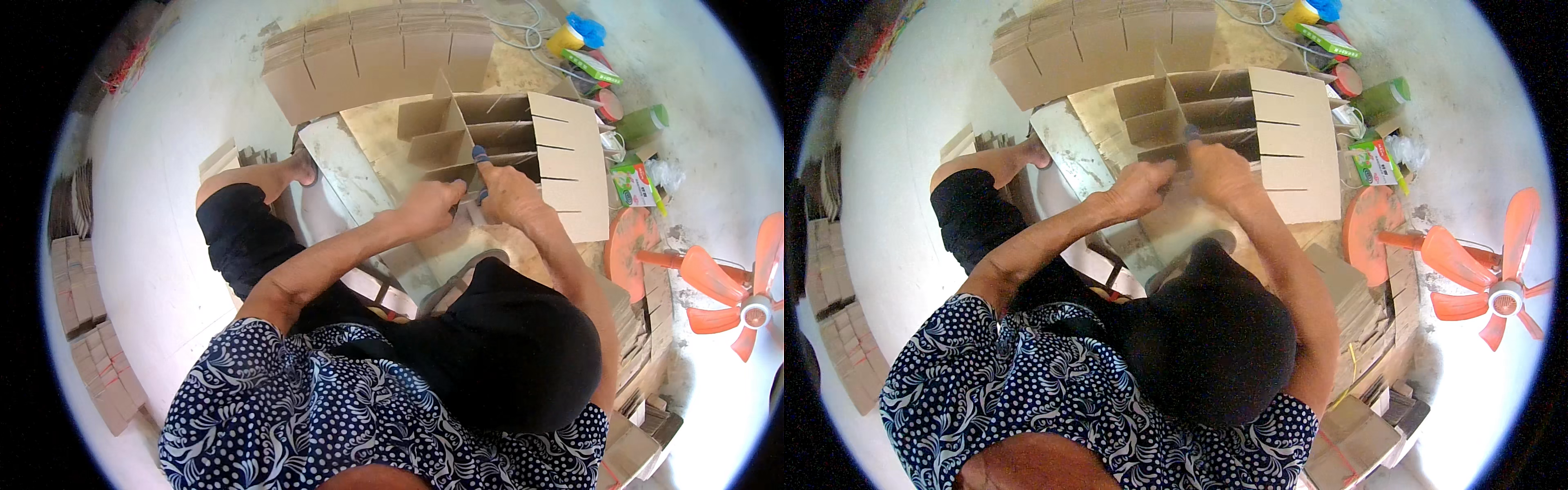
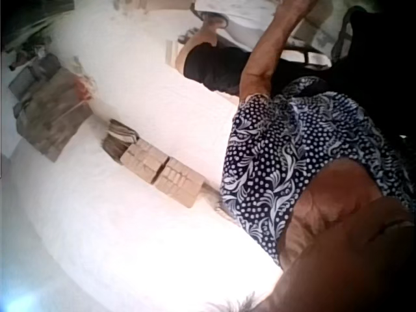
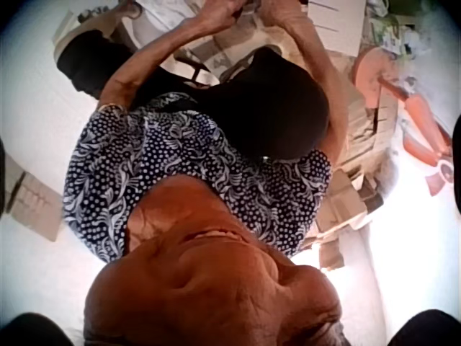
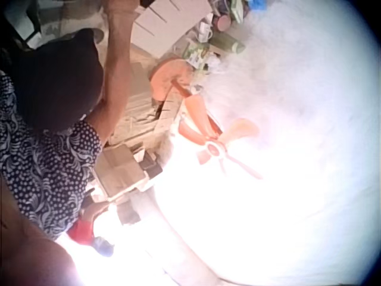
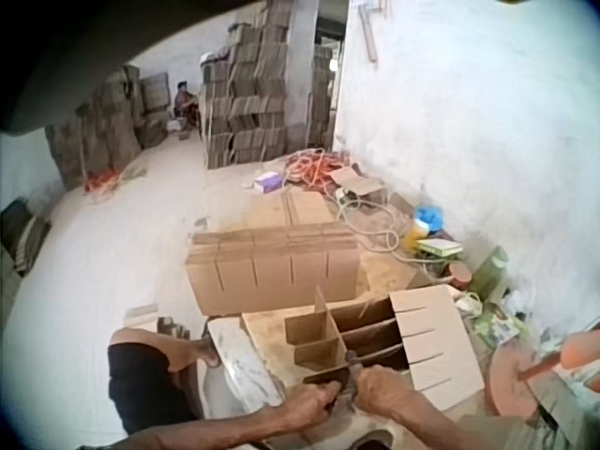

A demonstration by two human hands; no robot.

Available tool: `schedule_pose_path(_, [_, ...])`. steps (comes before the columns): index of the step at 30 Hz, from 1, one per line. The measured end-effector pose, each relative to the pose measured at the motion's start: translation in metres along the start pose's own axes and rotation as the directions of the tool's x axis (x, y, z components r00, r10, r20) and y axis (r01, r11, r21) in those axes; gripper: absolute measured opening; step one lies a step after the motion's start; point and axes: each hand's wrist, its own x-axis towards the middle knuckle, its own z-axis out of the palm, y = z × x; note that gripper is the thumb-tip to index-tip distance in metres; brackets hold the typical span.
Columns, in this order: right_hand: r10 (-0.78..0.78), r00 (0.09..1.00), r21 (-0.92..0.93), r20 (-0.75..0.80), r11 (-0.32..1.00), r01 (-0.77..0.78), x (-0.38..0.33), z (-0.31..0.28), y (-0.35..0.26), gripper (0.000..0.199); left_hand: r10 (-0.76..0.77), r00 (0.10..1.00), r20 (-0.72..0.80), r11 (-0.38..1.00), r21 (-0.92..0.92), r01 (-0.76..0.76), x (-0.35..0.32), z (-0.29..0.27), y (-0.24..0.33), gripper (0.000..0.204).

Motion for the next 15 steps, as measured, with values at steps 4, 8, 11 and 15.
schedule_pose_path(4, [-0.085, 0.965, 0.442, -0.247, 0.877, 0.190, -0.021, -0.018, 0.027, 0.063, 0.064, 0.998, 0.022, 0.997, 0.040, -0.065, -0.001, -0.008, -0.002, 0.016])
schedule_pose_path(8, [0.439, 0.673, 0.675, -0.595, 0.727, 0.123, -0.056, 0.012, 0.116, 0.046, 0.171, 0.981, -0.090, 0.985, 0.008, -0.171, 0.015, -0.023, 0.035, 0.018])
schedule_pose_path(11, [0.516, 0.516, 0.509, -0.684, 0.844, -0.168, -0.074, 0.037, 0.177, 0.041, 0.203, 0.978, -0.054, 0.979, 0.014, -0.202, 0.044, -0.018, 0.060, 0.019])
schedule_pose_path(15, [0.654, 0.583, 0.632, -0.481, 0.720, -0.287, -0.086, 0.045, 0.196, 0.039, 0.052, 0.964, 0.261, 0.972, 0.209, -0.109, 0.079, 0.009, 0.059, 0.027])
